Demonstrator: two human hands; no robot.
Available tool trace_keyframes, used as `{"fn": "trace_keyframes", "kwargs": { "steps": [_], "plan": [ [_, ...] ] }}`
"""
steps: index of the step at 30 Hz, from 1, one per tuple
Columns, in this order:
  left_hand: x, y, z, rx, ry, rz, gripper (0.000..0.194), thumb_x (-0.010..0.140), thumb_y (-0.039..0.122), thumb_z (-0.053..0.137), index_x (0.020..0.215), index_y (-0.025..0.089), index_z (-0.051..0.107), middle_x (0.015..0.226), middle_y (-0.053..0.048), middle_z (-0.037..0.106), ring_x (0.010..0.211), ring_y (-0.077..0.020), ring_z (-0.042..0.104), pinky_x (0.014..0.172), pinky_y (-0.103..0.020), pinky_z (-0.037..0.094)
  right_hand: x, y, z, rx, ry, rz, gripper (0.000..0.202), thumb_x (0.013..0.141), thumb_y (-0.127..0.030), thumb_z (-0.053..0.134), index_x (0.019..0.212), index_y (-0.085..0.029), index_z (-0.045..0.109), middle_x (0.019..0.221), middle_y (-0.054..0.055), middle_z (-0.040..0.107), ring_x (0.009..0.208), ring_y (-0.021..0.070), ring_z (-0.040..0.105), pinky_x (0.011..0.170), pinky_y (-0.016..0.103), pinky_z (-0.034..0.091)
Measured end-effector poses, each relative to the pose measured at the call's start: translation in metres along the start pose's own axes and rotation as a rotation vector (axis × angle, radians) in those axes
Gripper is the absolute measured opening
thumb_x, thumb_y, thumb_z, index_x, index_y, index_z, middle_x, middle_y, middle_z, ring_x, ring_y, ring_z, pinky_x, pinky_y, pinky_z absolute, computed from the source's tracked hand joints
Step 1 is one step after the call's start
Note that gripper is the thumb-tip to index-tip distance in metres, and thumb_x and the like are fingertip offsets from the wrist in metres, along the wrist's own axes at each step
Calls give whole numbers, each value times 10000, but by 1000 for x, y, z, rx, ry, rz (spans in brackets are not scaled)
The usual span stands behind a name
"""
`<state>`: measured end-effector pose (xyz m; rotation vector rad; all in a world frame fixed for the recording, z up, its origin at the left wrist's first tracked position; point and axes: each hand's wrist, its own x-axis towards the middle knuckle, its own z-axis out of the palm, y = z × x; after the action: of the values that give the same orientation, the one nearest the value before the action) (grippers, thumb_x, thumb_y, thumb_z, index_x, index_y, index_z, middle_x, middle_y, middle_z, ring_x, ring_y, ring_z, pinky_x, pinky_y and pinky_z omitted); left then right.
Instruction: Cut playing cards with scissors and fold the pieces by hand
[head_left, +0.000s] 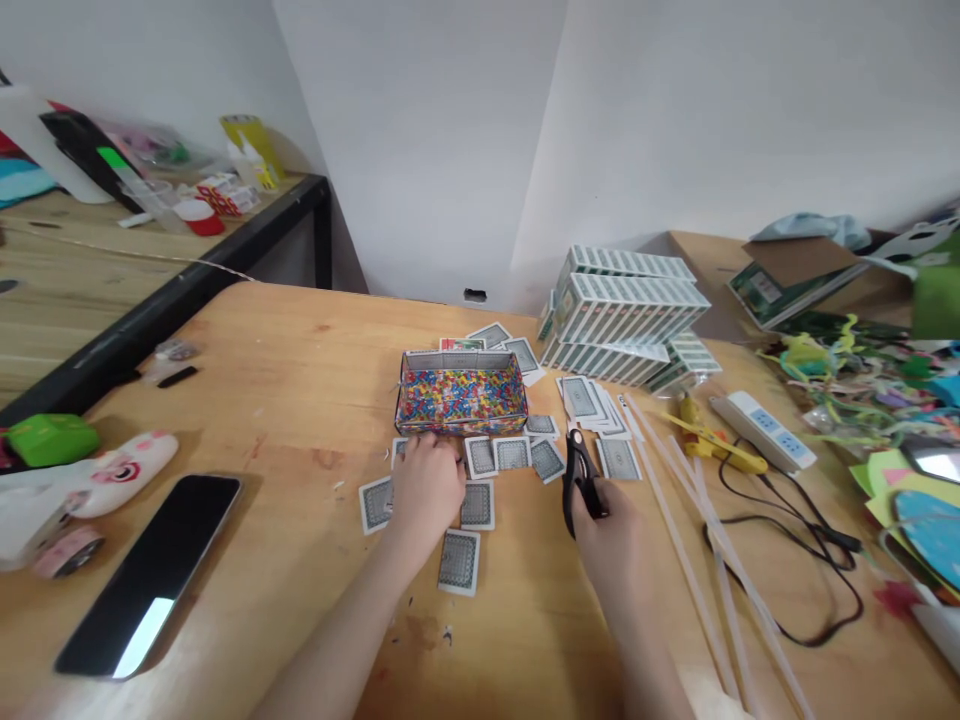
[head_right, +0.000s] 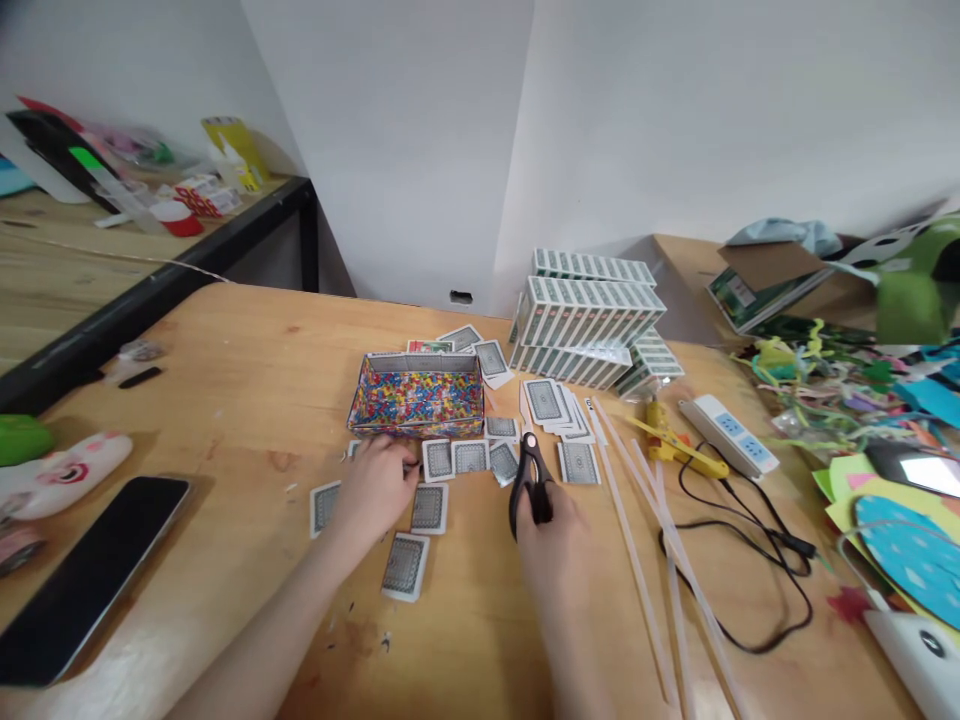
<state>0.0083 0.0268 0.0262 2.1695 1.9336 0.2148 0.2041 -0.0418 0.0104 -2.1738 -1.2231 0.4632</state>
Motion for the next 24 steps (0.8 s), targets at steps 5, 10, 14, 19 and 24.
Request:
{"fn": "trace_keyframes", "kwargs": {
  "steps": [5, 10, 14, 19, 24],
  "plan": [
    [1, 0, 1, -26, -27, 20, 156, 736, 199, 514, 758, 154, 661, 855, -106, 616, 861, -244, 542, 759, -334, 404, 6, 13, 9, -147, 121, -115, 413, 760, -460, 472, 911, -113, 638, 829, 150, 650, 752, 277, 600, 637, 347, 444],
    [0, -3, 0, -2, 21, -18, 222, 736, 242, 543, 914, 133, 620, 917, -116, 604, 864, -243, 562, 749, -326, 414, 7, 18, 17, -170, 193, -247, 371, 769, -444, 468, 882, -130, 629, 836, 146, 627, 744, 259, 576, 644, 346, 448],
    [1, -1, -2, 24, -61, 27, 156, 761, 221, 498, 769, 167, 644, 843, -110, 639, 824, -237, 591, 705, -311, 414, 7, 20, 19, -201, 194, -260, 355, 774, -423, 467, 895, -122, 612, 824, 150, 612, 789, 279, 558, 651, 362, 443],
    [3, 0, -4, 27, -93, 50, 177, 750, 186, 473, 692, 170, 640, 813, -126, 653, 746, -253, 614, 616, -314, 413, 5, 18, 19, -206, 190, -272, 320, 778, -376, 475, 940, -125, 589, 867, 152, 601, 851, 288, 531, 684, 381, 438],
    [-1, -19, -11, -143, -91, 48, 149, 751, 153, 471, 777, 180, 615, 797, -68, 640, 736, -196, 597, 635, -276, 419, 4, 12, 21, -161, 253, -359, 273, 788, -326, 485, 960, -146, 596, 930, 142, 602, 897, 280, 507, 744, 414, 433]
  ]
}}
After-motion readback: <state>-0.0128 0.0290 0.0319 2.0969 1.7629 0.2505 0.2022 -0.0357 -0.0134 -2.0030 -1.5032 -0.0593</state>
